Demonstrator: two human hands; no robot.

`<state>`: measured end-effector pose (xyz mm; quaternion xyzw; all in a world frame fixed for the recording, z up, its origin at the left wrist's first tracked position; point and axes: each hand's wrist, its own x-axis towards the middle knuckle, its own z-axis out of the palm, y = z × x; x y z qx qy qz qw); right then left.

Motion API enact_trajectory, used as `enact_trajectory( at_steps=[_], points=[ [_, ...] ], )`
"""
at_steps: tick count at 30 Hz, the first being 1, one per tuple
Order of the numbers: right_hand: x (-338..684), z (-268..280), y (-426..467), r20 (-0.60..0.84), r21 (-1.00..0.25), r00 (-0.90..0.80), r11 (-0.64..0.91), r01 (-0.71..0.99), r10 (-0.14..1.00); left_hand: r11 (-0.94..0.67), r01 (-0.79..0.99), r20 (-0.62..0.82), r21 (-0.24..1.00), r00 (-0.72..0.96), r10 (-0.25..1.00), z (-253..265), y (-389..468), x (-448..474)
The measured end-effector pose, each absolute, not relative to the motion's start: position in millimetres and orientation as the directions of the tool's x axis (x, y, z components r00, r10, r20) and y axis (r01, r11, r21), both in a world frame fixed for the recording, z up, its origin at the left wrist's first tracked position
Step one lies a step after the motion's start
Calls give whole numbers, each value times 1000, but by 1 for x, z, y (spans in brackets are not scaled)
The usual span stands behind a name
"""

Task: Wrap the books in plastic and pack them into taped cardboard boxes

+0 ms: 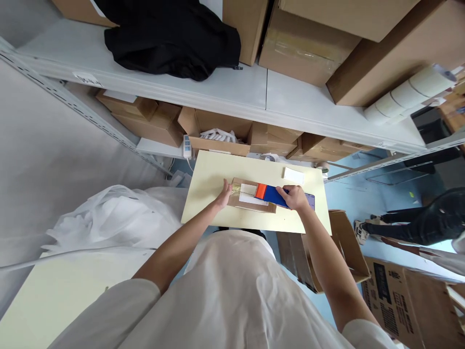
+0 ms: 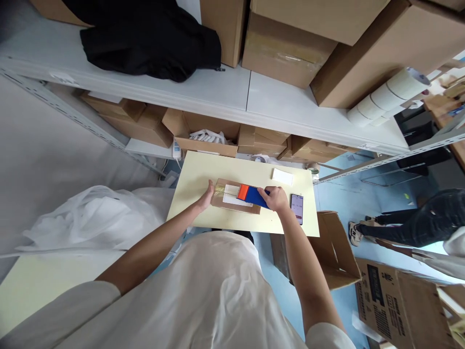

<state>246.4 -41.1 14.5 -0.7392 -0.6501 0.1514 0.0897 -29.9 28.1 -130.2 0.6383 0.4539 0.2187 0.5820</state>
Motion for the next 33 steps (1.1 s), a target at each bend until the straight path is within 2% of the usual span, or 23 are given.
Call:
enact_trajectory(
  at_steps=[2, 4, 5, 7, 10, 15, 19, 24, 28, 33],
  points=[
    [246, 15, -41, -109, -331, 104, -134, 934, 989, -178, 486, -163, 855, 579, 799, -113, 34, -36],
    [247, 16, -42, -115, -327, 101, -134, 936, 988, -528, 534, -51, 660, 733, 678, -94, 40, -34],
    [247, 16, -42, -121, -323, 99, -134, 937, 988, -644, 514, -35, 567, 796, 604, -86, 42, -30],
    [247, 17, -42, -137, -314, 92, -132, 940, 986, -749, 494, -63, 441, 850, 523, -76, 45, -19],
    [245, 18, -40, -175, -302, 77, -128, 945, 982, -747, 549, -120, 376, 828, 548, -74, 45, -9],
    [253, 21, -34, -250, -288, 20, -94, 953, 968, -729, 595, -136, 339, 797, 588, -76, 42, -12],
    [298, 16, -49, -285, -268, 29, -109, 957, 958, -729, 618, -168, 295, 785, 597, -69, 41, -11],
    [357, -16, -72, -319, -263, 70, -159, 952, 945, -739, 625, -198, 250, 780, 593, -64, 41, -5],
    [356, -41, -60, -337, -304, 24, -133, 943, 941, -731, 655, -253, 191, 753, 608, -61, 41, -16],
    [337, -57, -32, -334, -380, -44, -91, 920, 942, -657, 748, -326, 98, 648, 689, -57, 27, -18]
  ],
)
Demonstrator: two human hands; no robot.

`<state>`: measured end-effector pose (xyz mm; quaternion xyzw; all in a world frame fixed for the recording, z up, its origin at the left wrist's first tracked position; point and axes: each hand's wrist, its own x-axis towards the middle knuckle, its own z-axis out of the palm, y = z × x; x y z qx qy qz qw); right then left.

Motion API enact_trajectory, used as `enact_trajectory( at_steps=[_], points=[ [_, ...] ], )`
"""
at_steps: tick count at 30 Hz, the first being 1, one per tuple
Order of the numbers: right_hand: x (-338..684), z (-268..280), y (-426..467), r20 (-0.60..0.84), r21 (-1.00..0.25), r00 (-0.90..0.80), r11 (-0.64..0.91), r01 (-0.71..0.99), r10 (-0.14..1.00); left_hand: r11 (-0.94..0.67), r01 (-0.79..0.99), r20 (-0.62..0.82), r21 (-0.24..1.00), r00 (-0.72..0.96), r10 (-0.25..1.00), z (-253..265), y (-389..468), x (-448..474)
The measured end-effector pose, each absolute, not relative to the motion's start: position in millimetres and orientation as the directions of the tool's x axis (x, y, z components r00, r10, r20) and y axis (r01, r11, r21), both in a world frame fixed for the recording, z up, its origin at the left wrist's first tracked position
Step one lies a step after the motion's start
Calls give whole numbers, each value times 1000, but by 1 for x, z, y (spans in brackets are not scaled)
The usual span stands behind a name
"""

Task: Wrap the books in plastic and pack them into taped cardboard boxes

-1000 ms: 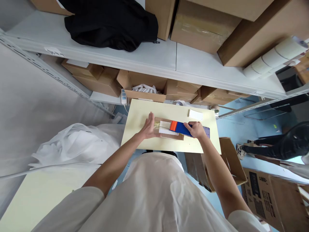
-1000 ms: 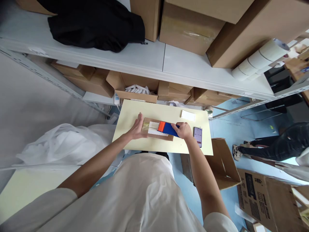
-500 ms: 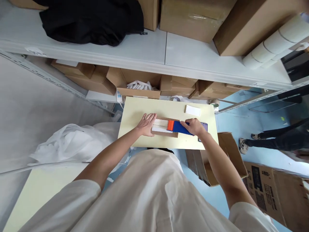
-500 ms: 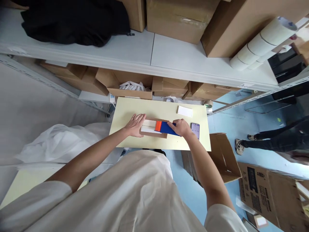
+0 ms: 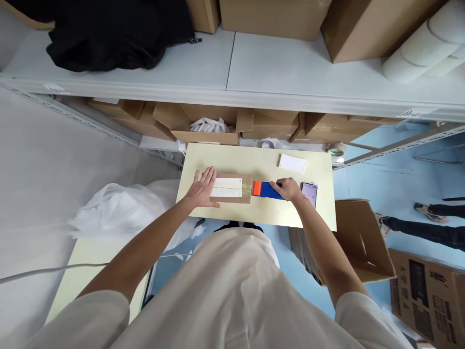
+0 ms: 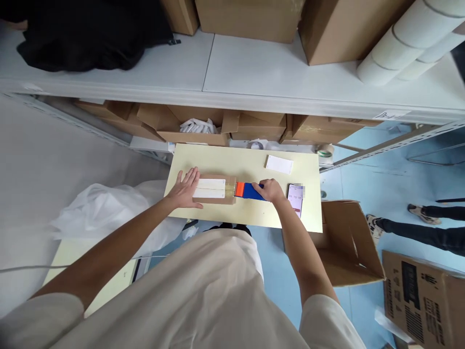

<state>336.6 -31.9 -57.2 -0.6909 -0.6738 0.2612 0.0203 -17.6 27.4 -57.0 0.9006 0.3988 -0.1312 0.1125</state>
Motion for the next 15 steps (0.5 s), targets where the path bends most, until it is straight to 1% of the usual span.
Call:
enact_trajectory(
  at_steps=[3, 6, 8, 11, 15],
  points=[
    [329, -64, -21, -329, -440, -77, -81, 894, 941, -652, 746, -339, 137, 653, 677, -60, 10, 17],
    [325, -70, -13, -326, -483, -105, -70, 873, 940, -692, 692, -297, 207, 718, 629, -66, -2, 60],
    [325, -73, -10, -332, -502, -116, -71, 862, 936, -711, 665, -271, 230, 745, 609, -69, -4, 79],
    [330, -76, -10, -334, -554, -141, -73, 830, 932, -701, 675, -270, 229, 736, 621, -70, -3, 86],
    [346, -78, -18, -359, -701, -219, -107, 705, 907, -673, 706, -306, 220, 705, 639, -72, -4, 82]
  ],
)
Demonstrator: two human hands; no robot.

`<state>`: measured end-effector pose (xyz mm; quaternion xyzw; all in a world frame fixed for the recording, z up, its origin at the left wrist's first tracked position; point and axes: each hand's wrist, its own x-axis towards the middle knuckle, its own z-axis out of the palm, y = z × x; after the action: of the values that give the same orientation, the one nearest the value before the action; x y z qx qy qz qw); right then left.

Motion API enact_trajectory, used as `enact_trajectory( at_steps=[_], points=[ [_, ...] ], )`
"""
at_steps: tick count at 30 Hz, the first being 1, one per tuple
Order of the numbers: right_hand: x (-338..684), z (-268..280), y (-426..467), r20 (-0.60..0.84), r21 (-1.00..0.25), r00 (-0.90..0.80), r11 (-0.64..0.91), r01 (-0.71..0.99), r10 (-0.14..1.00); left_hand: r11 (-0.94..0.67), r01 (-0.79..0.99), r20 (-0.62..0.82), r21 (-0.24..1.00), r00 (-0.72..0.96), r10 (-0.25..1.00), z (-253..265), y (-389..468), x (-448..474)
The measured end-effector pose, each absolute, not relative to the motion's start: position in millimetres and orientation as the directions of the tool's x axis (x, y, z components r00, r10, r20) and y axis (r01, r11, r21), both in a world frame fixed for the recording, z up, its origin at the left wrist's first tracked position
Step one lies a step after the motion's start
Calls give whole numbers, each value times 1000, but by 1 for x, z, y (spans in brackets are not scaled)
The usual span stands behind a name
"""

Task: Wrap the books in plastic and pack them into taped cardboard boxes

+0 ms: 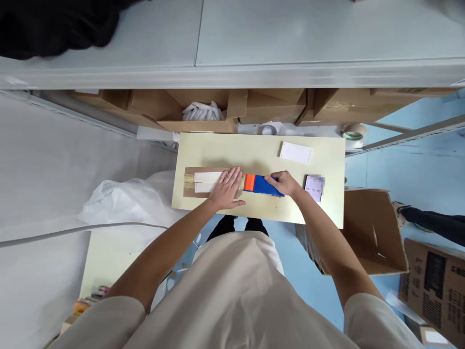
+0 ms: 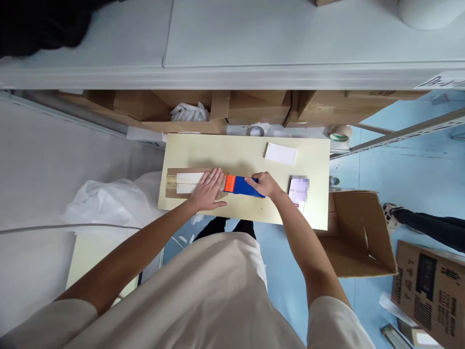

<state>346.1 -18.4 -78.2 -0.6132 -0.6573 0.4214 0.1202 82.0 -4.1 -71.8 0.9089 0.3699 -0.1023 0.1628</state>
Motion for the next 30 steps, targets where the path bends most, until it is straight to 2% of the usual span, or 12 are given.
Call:
enact_trajectory(
  at_steps=[3, 5, 7, 10, 12, 14, 18, 23, 25, 27, 30],
  points=[
    [367, -79, -27, -355, -734, -258, -97, 672, 899, -661, 714, -326, 231, 697, 639, -72, -5, 83],
    [383, -78, -32, -367, -684, -238, -87, 724, 899, -654, 717, -339, 241, 694, 635, -70, -4, 84],
    [393, -74, -34, -412, -577, -185, -99, 811, 892, -658, 708, -358, 258, 702, 616, -66, -2, 85],
    [382, -62, -32, -489, -344, -57, -133, 929, 870, -674, 686, -381, 274, 721, 579, -59, 0, 88],
    [355, -52, -26, -513, -206, 38, -167, 964, 857, -673, 698, -386, 247, 707, 592, -56, -2, 93],
    [320, -44, -17, -521, -147, 84, -186, 971, 849, -653, 733, -389, 192, 668, 635, -55, -7, 101],
    [261, -37, -2, -540, -163, 55, -168, 972, 840, -612, 784, -404, 100, 594, 695, -59, -14, 117],
    [247, -40, -3, -542, -147, 17, -114, 983, 840, -592, 799, -415, 100, 575, 705, -65, -14, 125],
    [261, -42, -14, -521, -116, 73, -156, 981, 850, -586, 795, -405, 157, 593, 696, -65, -12, 125],
    [281, -46, -31, -443, -106, 169, -239, 965, 880, -564, 782, -374, 265, 622, 688, -61, -10, 119],
    [306, -59, -61, -333, -157, 279, -345, 925, 901, -506, 742, -262, 439, 645, 718, -54, -12, 95]
  ],
)
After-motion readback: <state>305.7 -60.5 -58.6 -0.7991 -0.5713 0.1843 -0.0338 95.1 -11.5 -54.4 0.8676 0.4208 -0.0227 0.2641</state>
